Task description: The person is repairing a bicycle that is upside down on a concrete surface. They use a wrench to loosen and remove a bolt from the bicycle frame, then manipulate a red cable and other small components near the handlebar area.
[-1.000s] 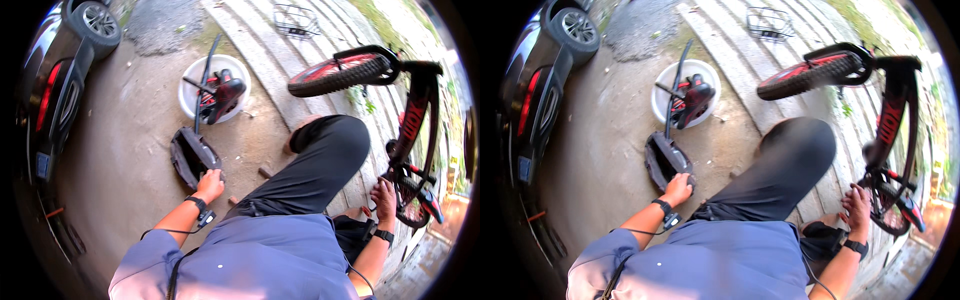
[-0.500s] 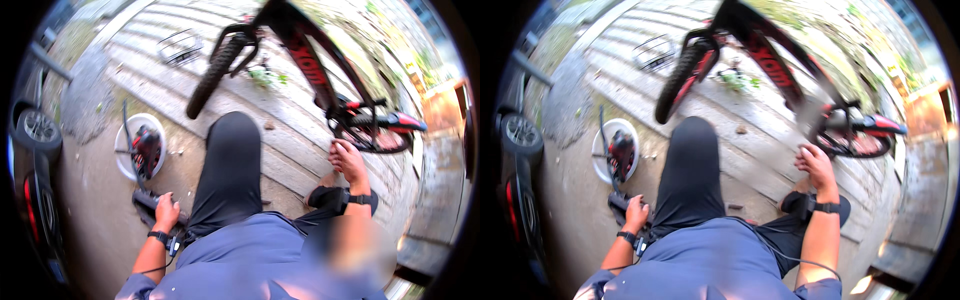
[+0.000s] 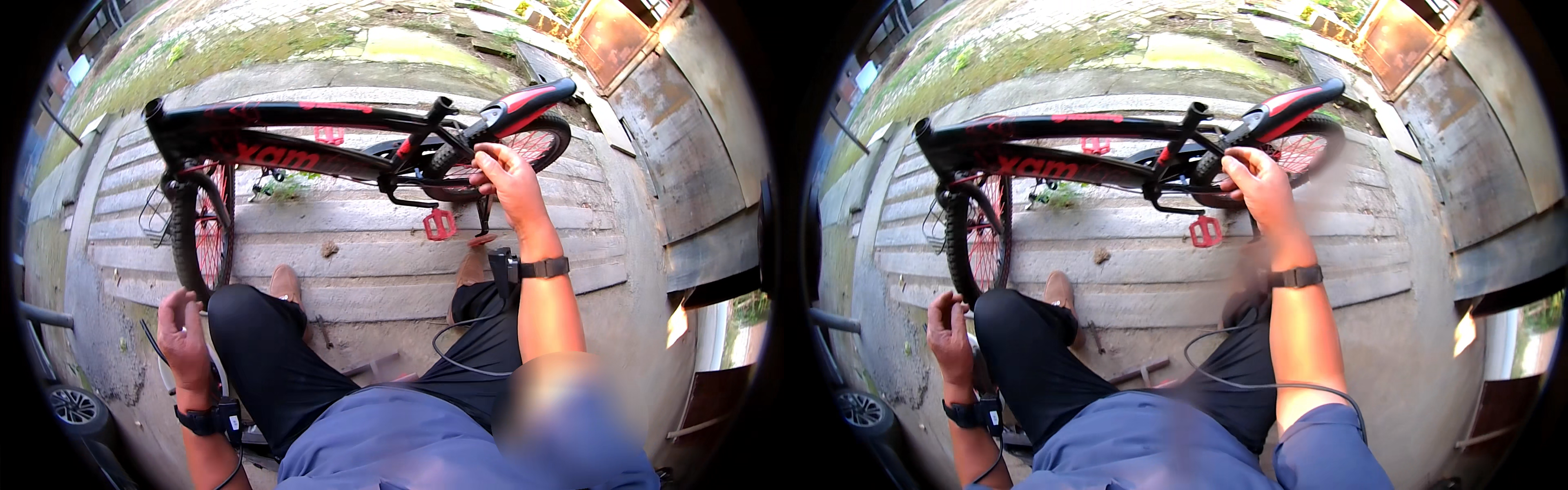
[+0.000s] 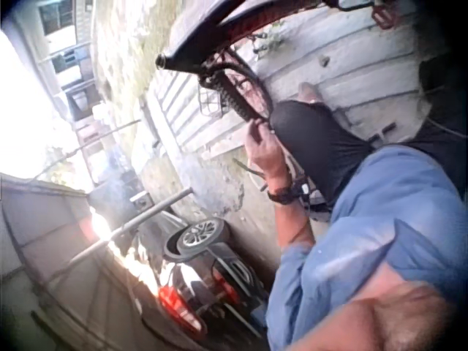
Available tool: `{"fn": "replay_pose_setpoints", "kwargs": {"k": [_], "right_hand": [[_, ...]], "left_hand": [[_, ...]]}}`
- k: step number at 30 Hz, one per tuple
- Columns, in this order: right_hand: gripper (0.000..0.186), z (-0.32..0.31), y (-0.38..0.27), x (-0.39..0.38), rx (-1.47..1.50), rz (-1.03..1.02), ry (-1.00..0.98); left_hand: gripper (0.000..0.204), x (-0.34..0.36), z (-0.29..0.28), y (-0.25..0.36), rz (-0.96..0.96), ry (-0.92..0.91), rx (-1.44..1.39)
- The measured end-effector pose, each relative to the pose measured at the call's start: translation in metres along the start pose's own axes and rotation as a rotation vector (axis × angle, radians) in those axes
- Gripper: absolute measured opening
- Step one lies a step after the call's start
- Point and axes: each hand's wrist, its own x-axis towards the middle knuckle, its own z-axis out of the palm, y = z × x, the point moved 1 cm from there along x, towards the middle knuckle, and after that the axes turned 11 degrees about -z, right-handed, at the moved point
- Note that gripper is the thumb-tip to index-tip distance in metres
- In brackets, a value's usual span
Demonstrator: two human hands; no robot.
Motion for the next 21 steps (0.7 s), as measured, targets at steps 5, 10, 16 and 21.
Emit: {"fn": "replay_pose_setpoints", "kwargs": {"k": [5, 10, 16, 21], "right_hand": [[0.044, -0.006, 0.014, 0.041, -0.09, -0.048, 0.03], [0.045, -0.029, 0.034, 0.062, -0.072, -0.032, 0.088], [0.039, -0.085, 0.068, 0.094, -0.09, -0.067, 0.447], [0.036, -0.09, 0.081, 0.1, 0.037, -0.027, 0.584]], "left_hand": [[0.017, 0.022, 0.09, 0.078, 0.324, -0.245, -0.019], [0.016, 0.029, 0.181, 0.13, 0.575, -0.503, 0.044], [0.017, 0.025, 0.238, 0.106, 0.442, -0.728, 0.159], [0.02, 0.015, 0.25, 0.115, 0.516, -0.921, 0.264]]}}
